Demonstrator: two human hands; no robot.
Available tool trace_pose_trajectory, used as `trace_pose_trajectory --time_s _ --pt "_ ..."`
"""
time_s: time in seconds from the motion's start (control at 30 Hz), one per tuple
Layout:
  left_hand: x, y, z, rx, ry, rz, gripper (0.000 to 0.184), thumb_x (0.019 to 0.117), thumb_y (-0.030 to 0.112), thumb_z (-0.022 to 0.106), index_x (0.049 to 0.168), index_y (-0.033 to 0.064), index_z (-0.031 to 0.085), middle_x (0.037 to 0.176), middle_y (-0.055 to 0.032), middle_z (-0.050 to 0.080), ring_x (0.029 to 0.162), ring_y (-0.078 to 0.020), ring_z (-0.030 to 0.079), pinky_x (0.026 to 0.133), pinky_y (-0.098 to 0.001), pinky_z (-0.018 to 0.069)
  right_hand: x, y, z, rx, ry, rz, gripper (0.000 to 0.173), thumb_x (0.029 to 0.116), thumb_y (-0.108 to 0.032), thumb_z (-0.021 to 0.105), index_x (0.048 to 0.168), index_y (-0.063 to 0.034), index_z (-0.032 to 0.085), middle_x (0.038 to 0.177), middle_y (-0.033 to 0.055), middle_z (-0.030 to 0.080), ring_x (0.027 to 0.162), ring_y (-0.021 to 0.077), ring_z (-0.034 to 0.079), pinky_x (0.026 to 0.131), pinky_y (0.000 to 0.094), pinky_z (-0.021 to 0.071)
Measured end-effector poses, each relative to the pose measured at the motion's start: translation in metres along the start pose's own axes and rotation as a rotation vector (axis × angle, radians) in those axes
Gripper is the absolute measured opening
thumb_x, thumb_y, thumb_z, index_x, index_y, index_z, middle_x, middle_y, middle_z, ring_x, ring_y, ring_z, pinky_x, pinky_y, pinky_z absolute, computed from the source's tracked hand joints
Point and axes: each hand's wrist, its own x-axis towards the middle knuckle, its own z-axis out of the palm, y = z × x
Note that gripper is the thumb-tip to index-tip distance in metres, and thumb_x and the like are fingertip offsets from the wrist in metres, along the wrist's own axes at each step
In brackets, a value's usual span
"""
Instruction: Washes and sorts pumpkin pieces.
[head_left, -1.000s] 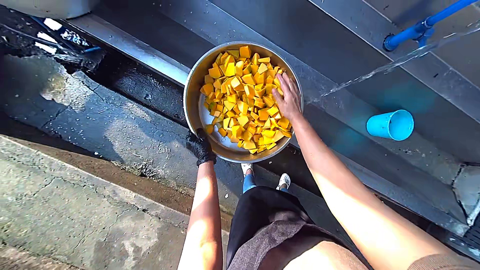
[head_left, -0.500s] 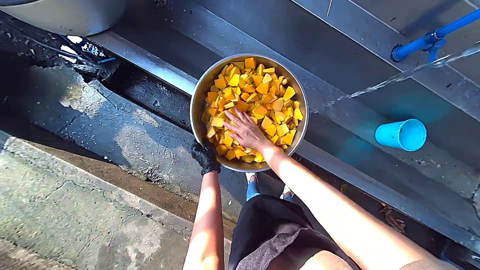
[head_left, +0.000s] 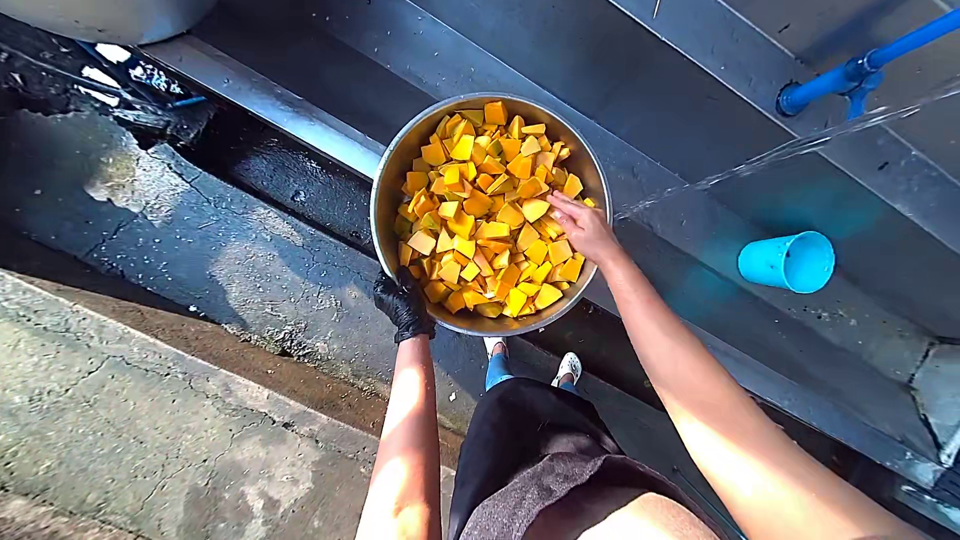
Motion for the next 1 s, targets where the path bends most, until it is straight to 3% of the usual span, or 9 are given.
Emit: trace_pose_trajectory --time_s 0.17,0.33,0.5,0.6,0.67,0.73,0.83,0.97,1.0 --pt "0.000 0.000 0.001 -0.014 -0.006 -0.009 0.036 0.1031 0.018 0.059 0.130 -0.0061 0.058 0.118 -0.0258 0.065 0.110 -0.0321 0.063 0.100 -0.0470 0.0480 -0.005 0.037 -0.060 0.296 0.522 0.305 0.033 0.1075 -0.011 0.045 0.129 0.0091 0.060 0.121 0.0230 0.067 0.104 0.0241 0.069 0.093 0.0367 0.0553" --pt "0.000 -0.001 0.001 -0.028 -0.012 0.014 0.036 0.1026 0.020 0.060 0.128 -0.0052 0.060 0.117 -0.0251 0.066 0.110 -0.0326 0.064 0.099 -0.0484 0.0487 0.008 0.064 -0.084 1.103 0.862 0.533 0.023 0.1084 -0.001 0.036 0.129 0.0011 0.047 0.098 0.0070 0.058 0.080 0.0113 0.064 0.077 0.0245 0.0557" --pt "0.000 0.002 -0.002 -0.023 -0.004 -0.015 0.035 0.1026 0.018 0.060 0.128 -0.0056 0.060 0.119 -0.0257 0.065 0.111 -0.0330 0.063 0.100 -0.0486 0.0469 0.009 0.074 -0.094 0.926 0.814 0.683 0.016 0.1095 -0.007 0.037 0.110 -0.0054 0.052 0.069 -0.0059 0.048 0.046 -0.0006 0.040 0.045 0.0137 0.0383" --pt "-0.003 0.003 -0.005 -0.041 -0.002 0.029 0.043 0.1026 0.016 0.059 0.135 -0.0118 0.054 0.131 -0.0313 0.060 0.122 -0.0357 0.059 0.108 -0.0464 0.0431 0.003 0.078 -0.113 0.587 0.725 0.818 0.044 0.1150 -0.030 0.027 0.119 0.0016 0.057 0.071 -0.0012 0.045 0.048 0.0063 0.043 0.050 0.0216 0.0422" --pt "-0.003 0.001 -0.003 -0.035 -0.014 0.053 0.047 0.1030 0.015 0.057 0.139 -0.0140 0.049 0.137 -0.0324 0.055 0.129 -0.0350 0.055 0.113 -0.0428 0.0398 0.002 0.095 -0.140 0.528 0.844 0.811 0.054 0.1150 -0.036 0.024 0.118 0.0055 0.058 0.082 0.0072 0.062 0.062 0.0101 0.059 0.062 0.0267 0.0518" --pt "-0.006 0.004 -0.005 -0.026 -0.006 0.061 0.047 0.1022 0.014 0.057 0.138 -0.0146 0.050 0.138 -0.0327 0.055 0.130 -0.0347 0.055 0.113 -0.0419 0.0392 0.002 0.116 -0.171 0.558 0.915 0.712 0.043 0.1137 -0.022 0.031 0.140 0.0073 0.048 0.119 0.0188 0.062 0.099 0.0195 0.064 0.089 0.0333 0.0521" --pt "-0.012 0.012 -0.004 -0.070 -0.005 0.061 0.045 0.1022 0.011 0.057 0.138 -0.0155 0.049 0.137 -0.0332 0.055 0.129 -0.0329 0.054 0.112 -0.0387 0.0393 0.005 0.127 -0.213 0.682 1.027 0.564 0.044 0.1035 -0.002 0.045 0.146 0.0043 0.039 0.138 0.0182 0.050 0.121 0.0211 0.055 0.101 0.0336 0.0477" --pt "-0.014 0.020 -0.006 -0.049 0.005 0.048 0.039 0.1016 0.007 0.057 0.132 -0.0167 0.053 0.130 -0.0337 0.059 0.123 -0.0336 0.057 0.109 -0.0410 0.0409 0.021 0.114 -0.248 0.996 1.122 0.467 0.010 0.1055 -0.005 0.038 0.107 -0.0103 0.047 0.082 0.0011 0.053 0.068 0.0086 0.056 0.064 0.0260 0.0526" --pt "-0.013 0.018 -0.005 -0.042 0.002 0.041 0.037 0.1016 0.007 0.057 0.130 -0.0158 0.055 0.127 -0.0332 0.060 0.119 -0.0342 0.059 0.107 -0.0431 0.0427 0.023 0.111 -0.255 1.056 1.117 0.469 0.009 0.1095 -0.013 0.036 0.107 -0.0127 0.044 0.081 0.0008 0.050 0.065 0.0094 0.054 0.063 0.0270 0.0525"
